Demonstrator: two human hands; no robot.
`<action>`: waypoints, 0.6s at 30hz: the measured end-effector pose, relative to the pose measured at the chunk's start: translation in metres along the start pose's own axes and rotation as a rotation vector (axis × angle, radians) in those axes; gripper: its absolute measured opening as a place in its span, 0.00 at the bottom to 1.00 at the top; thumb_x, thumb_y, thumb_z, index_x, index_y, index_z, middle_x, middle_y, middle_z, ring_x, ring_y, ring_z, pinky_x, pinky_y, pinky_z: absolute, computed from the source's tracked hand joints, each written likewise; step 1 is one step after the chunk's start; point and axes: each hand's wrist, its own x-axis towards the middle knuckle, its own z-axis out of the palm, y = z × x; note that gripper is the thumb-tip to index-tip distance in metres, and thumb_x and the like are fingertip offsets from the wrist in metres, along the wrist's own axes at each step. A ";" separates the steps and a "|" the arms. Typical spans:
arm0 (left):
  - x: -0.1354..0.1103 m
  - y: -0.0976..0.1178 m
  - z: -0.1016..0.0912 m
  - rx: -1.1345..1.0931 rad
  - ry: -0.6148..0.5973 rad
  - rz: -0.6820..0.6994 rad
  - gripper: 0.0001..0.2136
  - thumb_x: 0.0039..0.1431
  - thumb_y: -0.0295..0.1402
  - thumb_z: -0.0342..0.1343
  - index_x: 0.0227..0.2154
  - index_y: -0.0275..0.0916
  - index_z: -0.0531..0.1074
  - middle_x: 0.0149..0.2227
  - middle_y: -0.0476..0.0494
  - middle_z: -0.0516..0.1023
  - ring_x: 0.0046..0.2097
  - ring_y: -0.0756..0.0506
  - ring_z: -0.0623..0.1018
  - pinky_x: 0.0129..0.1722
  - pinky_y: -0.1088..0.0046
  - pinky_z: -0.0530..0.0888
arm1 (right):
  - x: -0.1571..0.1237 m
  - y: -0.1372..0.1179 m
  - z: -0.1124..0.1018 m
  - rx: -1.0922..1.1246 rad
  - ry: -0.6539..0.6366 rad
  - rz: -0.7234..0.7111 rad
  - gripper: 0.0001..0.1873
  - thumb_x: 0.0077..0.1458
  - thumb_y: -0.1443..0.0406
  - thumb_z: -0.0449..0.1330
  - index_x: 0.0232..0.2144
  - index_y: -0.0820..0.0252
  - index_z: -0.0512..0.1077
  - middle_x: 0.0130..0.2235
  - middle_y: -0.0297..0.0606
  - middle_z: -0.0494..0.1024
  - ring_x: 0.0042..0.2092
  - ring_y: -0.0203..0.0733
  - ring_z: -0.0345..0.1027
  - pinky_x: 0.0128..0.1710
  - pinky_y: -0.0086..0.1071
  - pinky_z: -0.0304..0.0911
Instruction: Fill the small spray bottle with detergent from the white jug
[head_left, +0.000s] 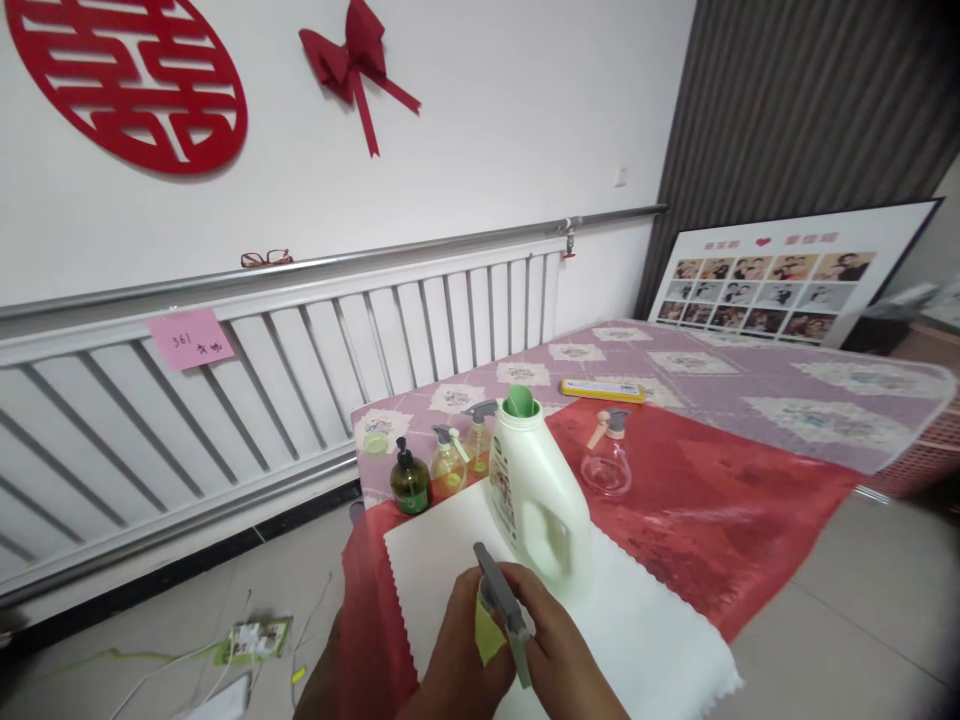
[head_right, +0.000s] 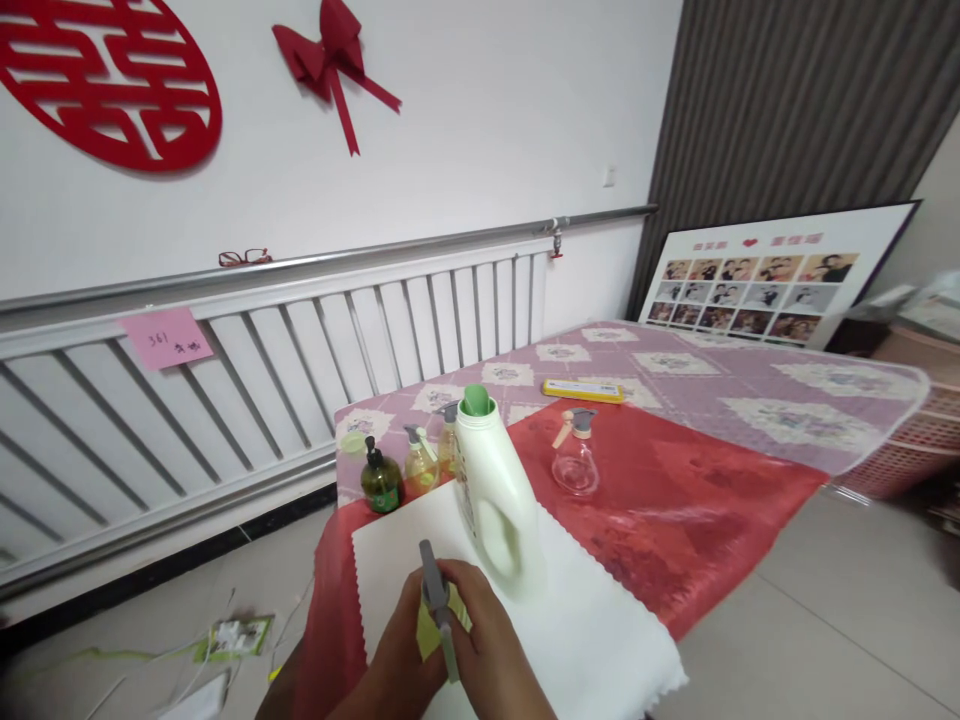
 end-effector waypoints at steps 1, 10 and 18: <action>0.000 0.000 -0.001 -0.016 -0.019 0.027 0.27 0.56 0.39 0.60 0.58 0.40 0.65 0.56 0.34 0.74 0.60 0.35 0.75 0.62 0.52 0.70 | 0.000 0.001 0.000 0.003 -0.003 0.004 0.21 0.60 0.64 0.56 0.55 0.52 0.73 0.57 0.44 0.78 0.60 0.52 0.71 0.61 0.47 0.65; -0.006 -0.013 -0.043 0.025 -0.037 -0.055 0.26 0.58 0.35 0.59 0.61 0.44 0.67 0.66 0.35 0.70 0.68 0.34 0.68 0.68 0.52 0.65 | 0.004 -0.005 0.007 0.099 0.030 0.033 0.16 0.54 0.66 0.59 0.46 0.53 0.73 0.49 0.40 0.80 0.53 0.50 0.73 0.56 0.44 0.66; 0.009 0.019 -0.048 -0.214 -0.054 -0.108 0.15 0.53 0.45 0.68 0.41 0.45 0.82 0.42 0.45 0.85 0.43 0.43 0.80 0.45 0.70 0.76 | 0.001 -0.022 0.015 0.225 0.091 0.142 0.12 0.47 0.66 0.62 0.37 0.53 0.68 0.40 0.34 0.76 0.47 0.49 0.71 0.53 0.43 0.63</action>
